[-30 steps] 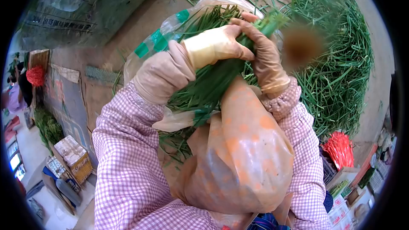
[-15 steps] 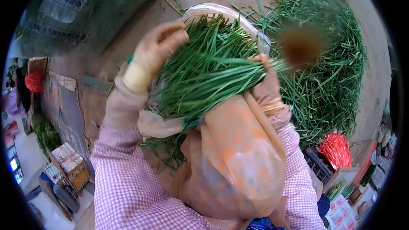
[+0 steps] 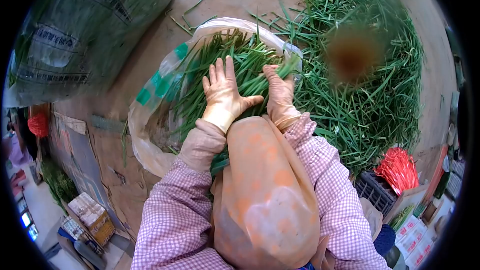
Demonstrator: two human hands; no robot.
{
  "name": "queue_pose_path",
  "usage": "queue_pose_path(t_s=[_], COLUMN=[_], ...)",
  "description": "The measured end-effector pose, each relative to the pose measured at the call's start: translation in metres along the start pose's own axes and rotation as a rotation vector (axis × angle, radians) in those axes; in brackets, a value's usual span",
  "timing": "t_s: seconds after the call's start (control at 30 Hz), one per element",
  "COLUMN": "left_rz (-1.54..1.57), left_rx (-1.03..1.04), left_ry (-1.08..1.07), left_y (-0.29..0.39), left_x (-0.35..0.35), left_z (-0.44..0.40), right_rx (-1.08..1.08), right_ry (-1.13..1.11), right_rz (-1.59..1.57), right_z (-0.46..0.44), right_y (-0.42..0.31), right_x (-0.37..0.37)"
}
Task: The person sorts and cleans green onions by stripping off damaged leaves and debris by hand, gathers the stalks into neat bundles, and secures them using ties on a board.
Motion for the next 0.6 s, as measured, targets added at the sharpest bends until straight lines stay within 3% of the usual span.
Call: queue_pose_path(t_s=[0.17,0.3,0.37,0.4,0.57,0.6], left_rz=[0.155,0.472,0.357,0.304,0.075,0.023], left_rx=[-0.076,-0.010,0.059,0.075,0.055,0.024], left_ry=[-0.074,-0.332,-0.261,-0.209,-0.095,-0.046], left_y=[-0.029,-0.013,0.007,0.012,0.030,0.023], left_x=[0.020,0.033,0.028,0.026,0.040,0.050], left_z=[-0.034,-0.031,-0.021,-0.019,-0.016,-0.023], right_rx=[0.039,0.180,0.199,0.081,0.131,0.025], right_ry=[-0.162,-0.211,-0.229,-0.289,-0.345,-0.381], right_rz=[0.082,0.036,0.046,0.153,0.257,0.493], right_z=[0.005,0.021,0.022,0.022,0.023,0.023], right_y=[-0.002,-0.015,-0.013,-0.019,-0.006,-0.006], right_x=[0.027,0.030,0.020,0.022,0.009,0.010])
Point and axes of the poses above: each hand's wrist, its own z-axis away from the middle knuckle, its own x-axis out of the palm, y = z × x, the point moved 10 cm from there along -z, towards the middle knuckle, and after that the axes turned 4 degrees about -z, right-handed, at the moved point
